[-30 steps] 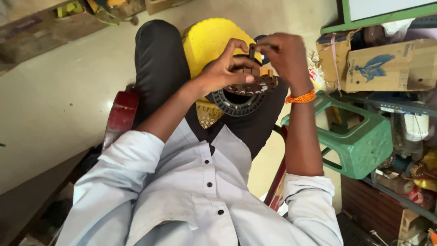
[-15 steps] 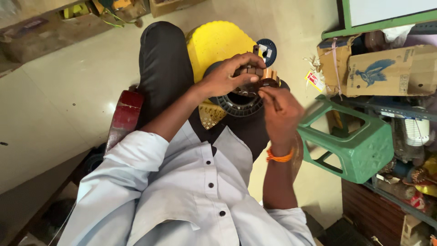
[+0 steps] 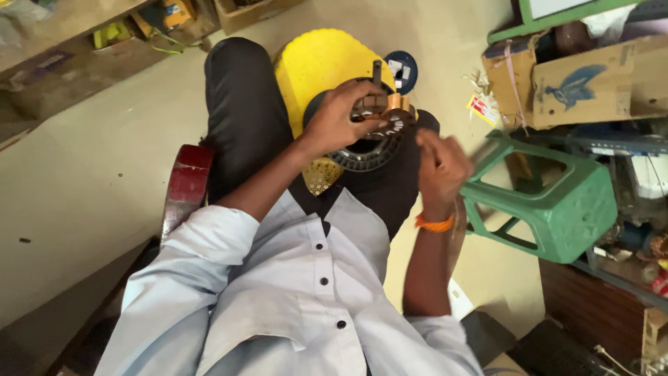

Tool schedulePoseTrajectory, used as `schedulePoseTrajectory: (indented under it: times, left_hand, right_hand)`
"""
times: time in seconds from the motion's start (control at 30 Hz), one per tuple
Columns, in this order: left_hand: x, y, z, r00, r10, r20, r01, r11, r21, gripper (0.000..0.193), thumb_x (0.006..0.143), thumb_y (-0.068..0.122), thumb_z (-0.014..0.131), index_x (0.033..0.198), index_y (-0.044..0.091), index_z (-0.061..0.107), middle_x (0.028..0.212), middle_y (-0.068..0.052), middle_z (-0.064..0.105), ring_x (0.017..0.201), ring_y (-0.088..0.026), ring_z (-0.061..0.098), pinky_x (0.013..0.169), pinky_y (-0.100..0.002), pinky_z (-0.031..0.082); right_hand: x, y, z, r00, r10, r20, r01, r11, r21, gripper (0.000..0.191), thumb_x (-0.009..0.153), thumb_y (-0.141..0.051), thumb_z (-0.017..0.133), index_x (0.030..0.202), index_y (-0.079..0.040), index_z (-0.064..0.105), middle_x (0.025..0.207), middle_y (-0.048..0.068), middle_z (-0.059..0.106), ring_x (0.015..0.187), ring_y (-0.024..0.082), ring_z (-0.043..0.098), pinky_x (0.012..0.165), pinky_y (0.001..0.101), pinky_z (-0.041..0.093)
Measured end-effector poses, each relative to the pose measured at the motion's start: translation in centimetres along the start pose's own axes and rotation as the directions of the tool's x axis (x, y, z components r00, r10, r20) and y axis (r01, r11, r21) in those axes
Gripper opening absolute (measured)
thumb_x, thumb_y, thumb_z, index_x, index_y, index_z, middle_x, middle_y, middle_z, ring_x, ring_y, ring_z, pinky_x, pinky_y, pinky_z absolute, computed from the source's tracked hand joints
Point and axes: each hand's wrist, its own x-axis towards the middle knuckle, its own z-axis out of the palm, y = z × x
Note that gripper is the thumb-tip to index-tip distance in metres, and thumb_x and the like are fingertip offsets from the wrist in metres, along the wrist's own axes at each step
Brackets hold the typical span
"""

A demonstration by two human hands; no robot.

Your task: The person sits on a chair with a small electric motor armature on their lap and inserts small brush components one at a time into slots around the commutator, pressing each into place by hand and turning the armature to reach the next slot.

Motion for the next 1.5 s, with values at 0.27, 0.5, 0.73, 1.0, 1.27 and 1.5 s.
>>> schedulePoseTrajectory:
  times: [0.27,0.5,0.73,1.0,1.27,1.5]
  left_hand:
    - [-0.2,0.5,-0.1,1.000,0.014,-0.026,-0.016,0.998,-0.065,0.041,0.081,0.014,0.090,0.112,0.005,0.066,0.103,-0.012,0.069,0.096,-0.027,0.072,0.087,-0.037,0.057]
    - [0.5,0.9,-0.2,0.998,0.063,0.023,-0.063,0.998,0.013,0.047,0.084,0.013,0.090,0.122,0.012,0.063,0.108,-0.011,0.071,0.105,-0.026,0.069,0.091,-0.039,0.054]
    - [0.7,0.4,-1.8,0.924,-0.125,0.361,0.330,0.736,-0.591,0.085,0.096,0.010,0.076,0.160,0.021,0.022,0.129,-0.009,0.067,0.126,-0.018,0.064,0.111,-0.035,0.051]
    - [0.5,-0.4,-1.9,0.929,0.064,0.365,0.191,0.761,-0.620,0.079,0.107,0.001,0.068,0.166,0.021,0.019,0.137,-0.008,0.054,0.131,-0.017,0.058,0.119,-0.035,0.047]
    - [1.0,0.1,-2.8,0.919,0.032,0.394,0.133,0.913,-0.386,0.086,0.105,0.007,0.070,0.168,0.024,0.013,0.132,-0.007,0.057,0.126,-0.017,0.059,0.115,-0.036,0.045]
    - [0.9,0.2,-2.2,0.937,0.040,0.348,0.136,0.873,-0.468,0.086,0.104,0.007,0.070,0.166,0.024,0.012,0.130,-0.006,0.059,0.119,-0.016,0.058,0.110,-0.035,0.048]
  right_hand:
    - [8.0,-2.0,-0.4,0.967,-0.228,0.114,0.231,0.973,-0.013,0.011,0.094,0.004,0.083,0.101,0.000,0.076,0.084,0.012,0.070,0.067,0.021,0.060,0.060,0.0332,0.044]
    - [10.9,1.5,3.6,0.929,-0.154,0.336,0.137,0.988,0.074,0.006,0.094,-0.002,0.080,0.099,-0.002,0.077,0.090,0.012,0.074,0.068,0.021,0.064,0.062,0.0320,0.048]
    - [12.4,1.5,4.4,0.918,-0.084,0.388,0.022,0.987,0.161,0.006,0.095,-0.001,0.078,0.101,-0.003,0.078,0.092,0.011,0.076,0.068,0.015,0.065,0.060,0.0274,0.047]
    - [9.1,-4.5,-2.5,0.946,-0.066,0.317,0.055,0.997,0.045,0.009,0.098,-0.001,0.082,0.102,0.000,0.075,0.085,0.010,0.068,0.061,0.012,0.050,0.058,0.0275,0.037]
    - [11.5,-3.8,0.5,0.952,0.095,0.290,-0.133,0.984,0.115,0.009,0.098,-0.005,0.081,0.098,0.000,0.075,0.063,0.004,0.049,0.057,0.009,0.038,0.053,0.0304,0.027]
    - [7.6,-5.0,-0.4,0.973,0.103,0.209,-0.109,0.994,0.018,0.008,0.096,-0.007,0.081,0.098,-0.001,0.077,0.064,0.006,0.050,0.056,0.012,0.039,0.054,0.0303,0.029]
